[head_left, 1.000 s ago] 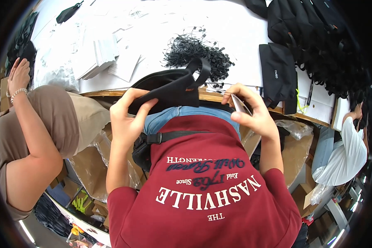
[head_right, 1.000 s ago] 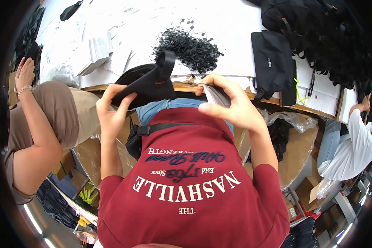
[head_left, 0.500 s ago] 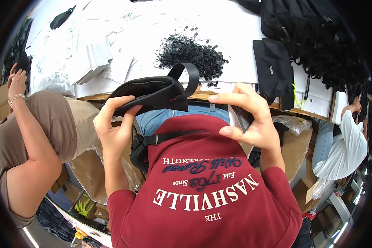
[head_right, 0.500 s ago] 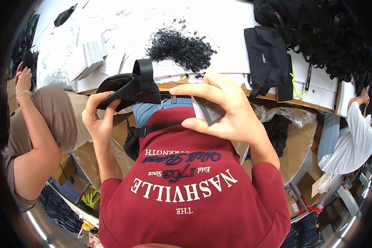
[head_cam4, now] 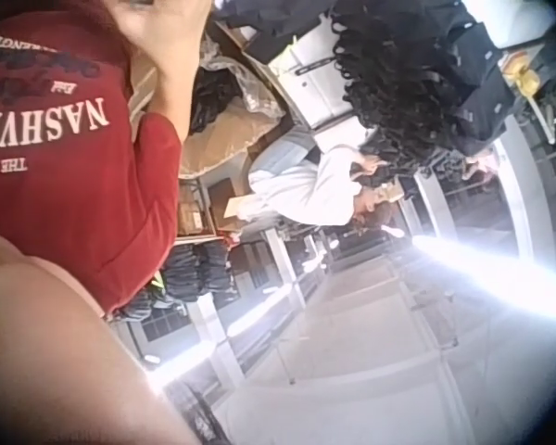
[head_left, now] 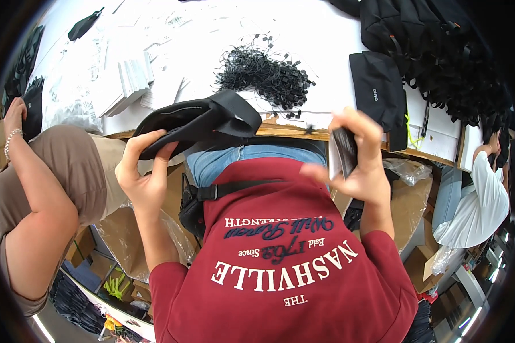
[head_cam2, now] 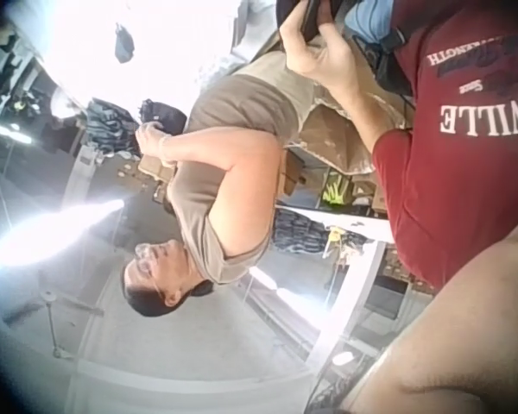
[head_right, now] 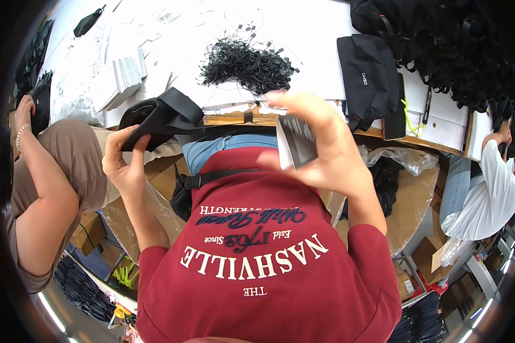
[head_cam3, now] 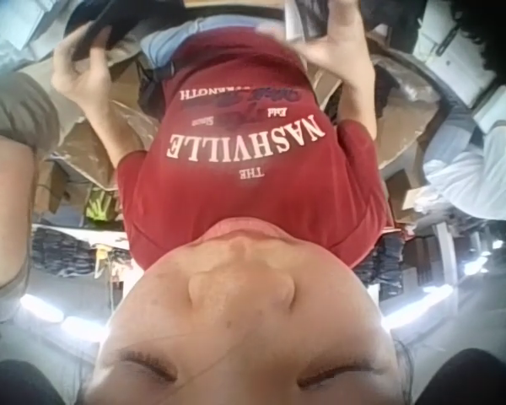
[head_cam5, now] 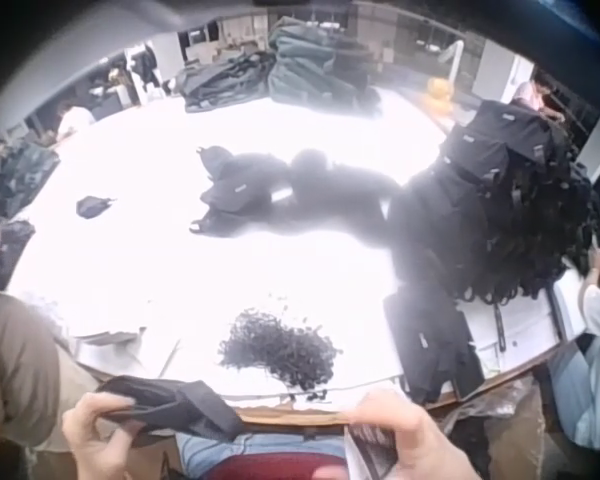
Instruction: Assembling small black zippered bags with tags and strings.
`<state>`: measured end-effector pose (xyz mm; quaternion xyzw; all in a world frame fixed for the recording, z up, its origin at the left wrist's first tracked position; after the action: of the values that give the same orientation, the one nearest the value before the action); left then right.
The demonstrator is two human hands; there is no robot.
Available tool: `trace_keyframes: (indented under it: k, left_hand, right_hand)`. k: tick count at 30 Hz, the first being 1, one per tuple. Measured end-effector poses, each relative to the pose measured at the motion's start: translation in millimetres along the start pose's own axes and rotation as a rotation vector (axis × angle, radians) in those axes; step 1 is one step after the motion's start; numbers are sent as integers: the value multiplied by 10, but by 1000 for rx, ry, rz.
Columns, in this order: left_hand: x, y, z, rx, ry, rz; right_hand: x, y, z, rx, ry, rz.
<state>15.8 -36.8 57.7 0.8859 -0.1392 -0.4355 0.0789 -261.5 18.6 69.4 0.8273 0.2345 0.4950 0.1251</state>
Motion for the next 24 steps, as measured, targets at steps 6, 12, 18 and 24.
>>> trace_keyframes:
  k: [6,12,18,24]
  left_hand:
    - [115,50,111,175,71,-101]
    - [-69,-122,744,585,41,34]
    - [-268,-84,926,667,63,177]
    - [-267,-88,896,665,80,166]
  right_hand:
    - [-623,-234,-419,-47,298,540]
    - [-1392,-472,49,-649,1698,506]
    - [-1275,-135,762,-495,1650,682]
    - [-1617,-349,308,-838,791,790]
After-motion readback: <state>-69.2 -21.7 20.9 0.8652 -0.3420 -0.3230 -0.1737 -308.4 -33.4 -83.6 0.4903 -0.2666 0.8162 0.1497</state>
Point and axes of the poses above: each hand's wrist, its own y-axis towards the middle knuckle, its own z-axis out of the palm, x = y × z, the point moved 9 cm from there along y, towards the middle knuckle, and after that the axes turned 3 degrees about x, right-handed, at the moved point
